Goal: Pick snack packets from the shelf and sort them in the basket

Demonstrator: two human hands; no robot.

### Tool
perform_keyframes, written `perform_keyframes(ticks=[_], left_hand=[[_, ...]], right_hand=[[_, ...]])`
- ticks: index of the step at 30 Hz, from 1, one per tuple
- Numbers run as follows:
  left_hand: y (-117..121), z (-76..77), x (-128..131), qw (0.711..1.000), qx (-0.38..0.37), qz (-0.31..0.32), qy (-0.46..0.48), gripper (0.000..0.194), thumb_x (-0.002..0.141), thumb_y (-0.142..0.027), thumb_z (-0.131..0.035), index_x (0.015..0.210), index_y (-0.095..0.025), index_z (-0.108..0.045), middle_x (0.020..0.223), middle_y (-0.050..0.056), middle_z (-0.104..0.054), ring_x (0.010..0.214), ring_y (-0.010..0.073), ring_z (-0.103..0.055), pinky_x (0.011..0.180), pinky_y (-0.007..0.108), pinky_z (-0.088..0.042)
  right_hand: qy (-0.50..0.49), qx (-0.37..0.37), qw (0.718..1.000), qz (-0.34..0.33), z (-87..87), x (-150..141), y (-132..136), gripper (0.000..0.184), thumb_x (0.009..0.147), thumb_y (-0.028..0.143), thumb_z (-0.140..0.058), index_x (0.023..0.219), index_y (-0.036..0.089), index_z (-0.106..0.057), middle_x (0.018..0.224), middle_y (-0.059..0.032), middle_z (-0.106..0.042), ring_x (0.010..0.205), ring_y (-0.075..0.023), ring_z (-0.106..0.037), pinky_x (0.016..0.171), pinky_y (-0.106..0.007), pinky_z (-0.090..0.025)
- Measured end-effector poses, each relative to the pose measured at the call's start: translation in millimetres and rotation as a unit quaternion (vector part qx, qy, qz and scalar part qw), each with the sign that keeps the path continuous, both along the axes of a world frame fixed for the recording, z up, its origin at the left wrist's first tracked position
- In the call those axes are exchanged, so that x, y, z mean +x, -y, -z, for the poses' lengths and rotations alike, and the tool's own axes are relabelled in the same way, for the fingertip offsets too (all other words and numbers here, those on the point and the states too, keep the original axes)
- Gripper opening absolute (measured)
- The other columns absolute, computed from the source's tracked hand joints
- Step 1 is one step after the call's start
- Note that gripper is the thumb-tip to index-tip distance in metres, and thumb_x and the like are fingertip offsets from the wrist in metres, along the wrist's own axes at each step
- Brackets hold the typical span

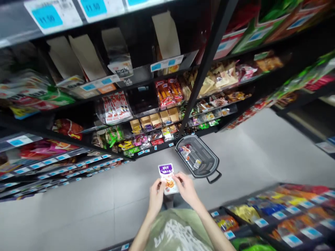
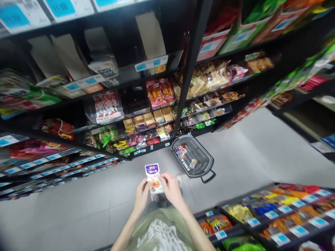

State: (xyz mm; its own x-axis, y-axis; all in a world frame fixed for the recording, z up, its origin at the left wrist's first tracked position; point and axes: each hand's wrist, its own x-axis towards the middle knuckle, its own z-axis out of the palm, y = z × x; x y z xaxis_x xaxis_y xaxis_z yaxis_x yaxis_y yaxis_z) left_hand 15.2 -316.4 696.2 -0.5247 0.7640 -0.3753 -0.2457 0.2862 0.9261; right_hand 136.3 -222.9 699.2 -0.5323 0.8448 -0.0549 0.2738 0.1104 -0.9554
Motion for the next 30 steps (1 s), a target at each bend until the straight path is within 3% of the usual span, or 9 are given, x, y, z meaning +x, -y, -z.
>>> perform_keyframes(ticks=[4, 7, 10, 12, 16, 19, 22, 25, 30], left_hand=[[-30.8, -20.9, 1.5, 0.999, 0.007, -0.051, -0.016, 0.046, 0.074, -0.034, -0.071, 0.117, -0.022, -0.058, 0.105, 0.008, -0.068, 0.094, 0.0224, -0.063, 0.083, 0.03, -0.047], [-52.9, -32.5, -3.4, 0.996, 0.005, -0.077, -0.032, 0.05, 0.073, -0.033, -0.073, 0.119, -0.022, -0.057, 0.101, 0.008, -0.069, 0.092, 0.0223, -0.063, 0.081, 0.031, -0.048], [-75.4, -39.5, -5.3, 0.994, -0.049, 0.034, -0.095, 0.031, 0.072, -0.033, -0.072, 0.099, -0.018, -0.069, 0.092, 0.008, -0.07, 0.084, 0.0218, -0.063, 0.072, 0.028, -0.048], [-90.1, -41.9, -1.2, 0.978, -0.085, 0.125, -0.146, 0.022, 0.072, -0.032, -0.071, 0.088, -0.018, -0.071, 0.081, 0.005, -0.07, 0.073, 0.0192, -0.06, 0.064, 0.025, -0.045], [-116.8, -43.0, 15.5, 0.942, -0.1, 0.241, -0.211, 0.012, 0.069, -0.028, -0.071, 0.071, -0.017, -0.068, 0.059, -0.002, -0.06, 0.056, 0.0134, -0.049, 0.053, 0.021, -0.035], [-132.0, -39.7, 25.3, 0.934, -0.074, 0.297, -0.183, 0.013, 0.068, -0.025, -0.07, 0.077, -0.016, -0.07, 0.065, -0.001, -0.064, 0.06, 0.0137, -0.052, 0.057, 0.021, -0.039], [-142.9, -30.6, 24.0, 0.942, -0.06, 0.318, -0.092, 0.023, 0.071, -0.028, -0.067, 0.09, -0.016, -0.072, 0.076, 0.004, -0.069, 0.064, 0.0162, -0.058, 0.061, 0.024, -0.045], [-152.2, -19.2, 4.1, 0.931, -0.069, 0.35, -0.074, 0.027, 0.074, -0.031, -0.065, 0.094, -0.015, -0.072, 0.08, 0.006, -0.071, 0.066, 0.0172, -0.061, 0.062, 0.025, -0.048], [-174.1, -11.3, -75.7, 0.891, -0.089, 0.381, -0.229, 0.026, 0.084, -0.028, -0.055, 0.102, -0.015, -0.07, 0.094, 0.005, -0.072, 0.084, 0.0176, -0.064, 0.076, 0.023, -0.048]], right_hand=[[-0.014, 0.008, 0.994, -0.112, 2.3, 18.6, -44.2, 0.026, 0.094, 0.032, -0.045, 0.076, 0.022, -0.061, 0.072, -0.002, -0.057, 0.068, -0.0187, -0.056, 0.064, -0.028, -0.038], [-0.019, 0.014, 0.983, -0.182, 3.4, 28.2, -71.2, 0.027, 0.095, 0.031, -0.043, 0.078, 0.023, -0.062, 0.074, -0.0024, -0.058, 0.069, -0.019, -0.058, 0.065, -0.028, -0.039], [-0.005, 0.043, 0.976, -0.213, 2.2, 39.4, -94.8, 0.026, 0.095, 0.029, -0.044, 0.081, 0.023, -0.065, 0.077, -0.0027, -0.06, 0.07, -0.0188, -0.06, 0.065, -0.028, -0.039], [0.006, 0.058, 0.974, -0.218, 0.7, 50.1, -108.6, 0.024, 0.094, 0.029, -0.046, 0.083, 0.024, -0.066, 0.079, -0.003, -0.061, 0.071, -0.0187, -0.06, 0.066, -0.028, -0.039], [0.019, 0.055, 0.977, -0.205, -0.1, 74.9, -125.9, 0.023, 0.093, 0.03, -0.049, 0.081, 0.023, -0.068, 0.079, -0.0029, -0.062, 0.071, -0.018, -0.06, 0.066, -0.028, -0.04], [0.01, 0.036, 0.983, -0.18, 4.9, 87.9, -128.9, 0.024, 0.092, 0.031, -0.05, 0.079, 0.022, -0.068, 0.077, -0.0026, -0.061, 0.069, -0.0174, -0.059, 0.065, -0.028, -0.041], [-0.007, -0.006, 0.989, -0.144, 19.2, 91.7, -129.4, 0.018, 0.088, 0.033, -0.056, 0.081, 0.022, -0.068, 0.074, -0.0021, -0.06, 0.065, -0.0171, -0.058, 0.062, -0.028, -0.044], [-0.014, -0.052, 0.991, -0.119, 40.7, 89.6, -134.6, 0.019, 0.08, 0.035, -0.066, 0.094, 0.022, -0.067, 0.079, -0.0035, -0.065, 0.063, -0.018, -0.06, 0.057, -0.027, -0.047], [0.035, -0.013, 0.992, -0.122, 70.2, 87.6, -157.3, 0.022, 0.086, 0.031, -0.053, 0.098, 0.019, -0.067, 0.087, -0.0077, -0.07, 0.07, -0.0196, -0.065, 0.066, -0.029, -0.051]])
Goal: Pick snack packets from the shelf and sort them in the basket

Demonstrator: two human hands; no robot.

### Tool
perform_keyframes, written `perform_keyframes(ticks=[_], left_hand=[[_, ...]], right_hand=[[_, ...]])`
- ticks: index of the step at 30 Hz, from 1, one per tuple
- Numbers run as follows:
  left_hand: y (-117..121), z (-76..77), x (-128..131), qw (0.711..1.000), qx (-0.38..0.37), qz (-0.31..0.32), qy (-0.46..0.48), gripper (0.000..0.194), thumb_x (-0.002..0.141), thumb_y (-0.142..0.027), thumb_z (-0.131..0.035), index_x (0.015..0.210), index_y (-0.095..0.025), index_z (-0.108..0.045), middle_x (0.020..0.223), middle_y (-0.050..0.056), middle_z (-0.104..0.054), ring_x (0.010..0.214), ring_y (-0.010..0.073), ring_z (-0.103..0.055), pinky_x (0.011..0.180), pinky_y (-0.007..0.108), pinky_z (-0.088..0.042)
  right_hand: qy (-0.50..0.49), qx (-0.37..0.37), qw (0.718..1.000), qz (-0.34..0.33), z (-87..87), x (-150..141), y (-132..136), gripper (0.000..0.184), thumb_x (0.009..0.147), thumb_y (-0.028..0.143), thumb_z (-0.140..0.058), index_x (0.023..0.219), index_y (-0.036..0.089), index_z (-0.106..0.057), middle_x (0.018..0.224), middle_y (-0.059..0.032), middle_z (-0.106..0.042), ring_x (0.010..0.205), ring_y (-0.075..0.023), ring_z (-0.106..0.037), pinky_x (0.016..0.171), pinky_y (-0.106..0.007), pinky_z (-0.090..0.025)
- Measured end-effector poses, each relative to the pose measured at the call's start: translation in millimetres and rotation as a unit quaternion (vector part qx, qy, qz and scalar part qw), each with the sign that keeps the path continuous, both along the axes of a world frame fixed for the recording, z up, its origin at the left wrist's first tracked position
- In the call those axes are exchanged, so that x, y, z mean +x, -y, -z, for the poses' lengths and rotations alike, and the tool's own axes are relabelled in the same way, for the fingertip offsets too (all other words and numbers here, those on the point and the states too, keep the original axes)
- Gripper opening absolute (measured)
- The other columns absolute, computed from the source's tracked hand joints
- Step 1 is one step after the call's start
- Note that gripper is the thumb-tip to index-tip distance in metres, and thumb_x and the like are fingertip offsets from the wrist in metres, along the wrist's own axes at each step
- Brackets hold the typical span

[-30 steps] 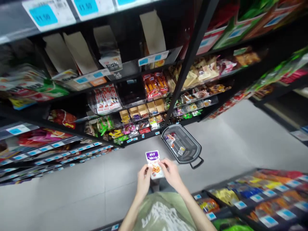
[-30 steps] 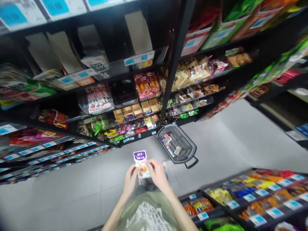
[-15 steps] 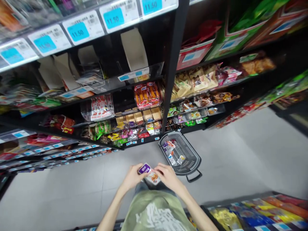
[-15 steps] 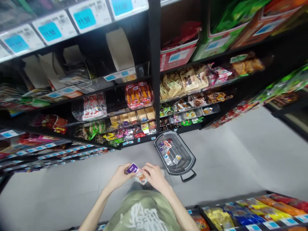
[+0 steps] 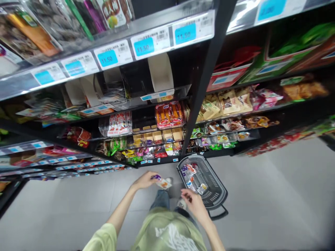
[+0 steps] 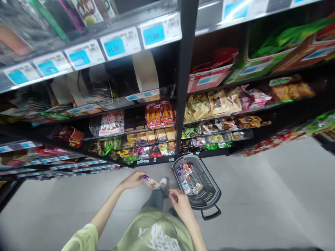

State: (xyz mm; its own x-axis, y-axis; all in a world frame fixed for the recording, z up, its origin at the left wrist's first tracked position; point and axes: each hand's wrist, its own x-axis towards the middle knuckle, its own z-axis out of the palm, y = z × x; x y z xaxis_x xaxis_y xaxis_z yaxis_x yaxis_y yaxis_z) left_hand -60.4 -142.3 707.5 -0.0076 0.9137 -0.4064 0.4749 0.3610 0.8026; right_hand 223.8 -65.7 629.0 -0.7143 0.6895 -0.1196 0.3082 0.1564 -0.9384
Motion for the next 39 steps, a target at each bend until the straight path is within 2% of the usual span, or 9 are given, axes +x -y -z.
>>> perform_keyframes(ticks=[4, 7, 9, 12, 18, 21, 25, 32, 39], left_hand=[[-28.8, 1.3, -83.2, 0.984, 0.048, -0.036, -0.168, 0.033, 0.092, -0.024, -0.042, 0.114, -0.02, -0.066, 0.106, 0.004, -0.071, 0.099, 0.0188, -0.064, 0.092, 0.028, -0.045], [-57.4, 8.4, -135.2, 0.962, 0.076, -0.064, -0.254, 0.041, 0.091, -0.016, -0.036, 0.123, -0.021, -0.061, 0.121, 0.004, -0.065, 0.113, 0.0179, -0.059, 0.101, 0.029, -0.04], [-78.3, 17.6, -160.3, 0.947, 0.087, -0.061, -0.305, 0.045, 0.09, -0.012, -0.034, 0.128, -0.021, -0.057, 0.131, 0.003, -0.059, 0.122, 0.0156, -0.052, 0.107, 0.028, -0.036], [-109.2, 36.8, -184.1, 0.918, 0.045, -0.049, -0.392, 0.049, 0.09, -0.009, -0.034, 0.133, -0.024, -0.053, 0.137, 0.002, -0.054, 0.127, 0.015, -0.047, 0.108, 0.027, -0.034], [-155.7, 75.6, -205.9, 0.894, -0.047, -0.006, -0.446, 0.05, 0.084, -0.005, -0.041, 0.129, -0.023, -0.057, 0.125, 0.014, -0.062, 0.117, 0.0266, -0.057, 0.101, 0.04, -0.041], [-172.8, 87.9, -215.7, 0.885, -0.094, 0.024, -0.455, 0.045, 0.084, -0.009, -0.043, 0.123, -0.022, -0.062, 0.111, 0.016, -0.068, 0.107, 0.0277, -0.062, 0.095, 0.04, -0.045], [-190.7, 98.6, -226.7, 0.881, -0.133, 0.073, -0.449, 0.039, 0.086, -0.019, -0.044, 0.12, -0.023, -0.064, 0.111, 0.014, -0.068, 0.104, 0.0264, -0.064, 0.088, 0.035, -0.048], [-205.0, 106.3, -238.4, 0.88, -0.156, 0.141, -0.426, 0.039, 0.088, -0.031, -0.043, 0.121, -0.019, -0.061, 0.113, 0.013, -0.068, 0.104, 0.0241, -0.063, 0.086, 0.031, -0.047], [-216.4, 97.2, -241.4, 0.886, -0.128, 0.169, -0.411, 0.034, 0.086, -0.028, -0.046, 0.115, -0.021, -0.063, 0.117, 0.007, -0.067, 0.105, 0.0199, -0.062, 0.09, 0.028, -0.046]], right_hand=[[0.043, 0.05, 0.998, 0.017, 8.2, -0.2, -20.8, 0.029, 0.09, 0.036, -0.046, 0.1, 0.019, -0.068, 0.098, -0.0114, -0.071, 0.085, -0.0243, -0.068, 0.078, -0.034, -0.051], [0.082, 0.08, 0.993, 0.038, 10.3, -5.6, -32.4, 0.036, 0.091, 0.039, -0.042, 0.103, 0.017, -0.068, 0.1, -0.0135, -0.071, 0.086, -0.0257, -0.068, 0.079, -0.035, -0.052], [0.108, 0.089, 0.988, 0.059, 11.6, -13.1, -36.9, 0.039, 0.092, 0.04, -0.04, 0.104, 0.016, -0.068, 0.103, -0.0152, -0.071, 0.086, -0.0264, -0.068, 0.078, -0.035, -0.052], [0.141, 0.081, 0.983, 0.086, 14.0, -29.3, -36.5, 0.041, 0.092, 0.042, -0.038, 0.105, 0.016, -0.067, 0.106, -0.0158, -0.07, 0.09, -0.0272, -0.067, 0.08, -0.035, -0.051], [0.17, 0.016, 0.976, 0.133, 18.8, -61.9, -13.2, 0.04, 0.092, 0.043, -0.038, 0.102, 0.017, -0.066, 0.097, -0.0137, -0.071, 0.082, -0.0249, -0.068, 0.076, -0.033, -0.051], [0.171, -0.021, 0.972, 0.162, 24.9, -71.1, 1.4, 0.041, 0.092, 0.044, -0.038, 0.103, 0.017, -0.066, 0.093, -0.012, -0.072, 0.074, -0.0232, -0.067, 0.069, -0.031, -0.051], [0.177, -0.045, 0.963, 0.197, 33.1, -78.1, 13.8, 0.042, 0.091, 0.045, -0.037, 0.106, 0.017, -0.064, 0.088, -0.0107, -0.071, 0.071, -0.0228, -0.066, 0.067, -0.032, -0.05], [0.186, -0.049, 0.957, 0.219, 33.5, -94.3, 14.2, 0.042, 0.09, 0.044, -0.036, 0.106, 0.017, -0.063, 0.092, -0.0117, -0.07, 0.074, -0.0236, -0.066, 0.07, -0.033, -0.049], [0.196, -0.044, 0.956, 0.215, 29.4, -106.8, 14.3, 0.039, 0.09, 0.04, -0.036, 0.105, 0.018, -0.065, 0.096, -0.011, -0.07, 0.077, -0.0233, -0.065, 0.072, -0.033, -0.048]])
